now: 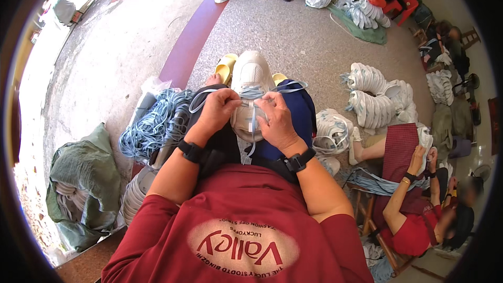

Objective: Manually lacing a white sneaker with a white shoelace.

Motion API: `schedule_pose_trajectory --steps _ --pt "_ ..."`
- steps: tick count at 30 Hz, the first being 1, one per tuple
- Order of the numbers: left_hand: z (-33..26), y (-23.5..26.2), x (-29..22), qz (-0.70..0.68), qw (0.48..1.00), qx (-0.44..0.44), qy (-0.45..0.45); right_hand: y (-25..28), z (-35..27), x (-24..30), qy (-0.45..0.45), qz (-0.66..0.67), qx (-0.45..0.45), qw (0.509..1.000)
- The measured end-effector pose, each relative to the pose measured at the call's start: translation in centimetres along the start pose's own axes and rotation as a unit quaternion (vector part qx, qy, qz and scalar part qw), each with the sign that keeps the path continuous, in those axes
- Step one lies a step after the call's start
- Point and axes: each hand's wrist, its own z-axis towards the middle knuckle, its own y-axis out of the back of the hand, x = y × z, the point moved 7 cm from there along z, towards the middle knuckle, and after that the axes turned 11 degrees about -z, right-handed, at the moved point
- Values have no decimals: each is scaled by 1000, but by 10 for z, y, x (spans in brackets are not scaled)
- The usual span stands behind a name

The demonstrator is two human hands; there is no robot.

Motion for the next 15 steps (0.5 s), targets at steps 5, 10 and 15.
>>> schedule_pose_trajectory --steps 5,10,15 --pt "-8 28 22 -171 980 -83 61 3 -9 30 171 -101 50 979" --pt "-1 -7 -5 -488 847 -47 205 1 -5 33 200 -52 22 978" --pt "-9 -5 15 -557 811 -35 176 9 -17 -14 -71 243 58 966"
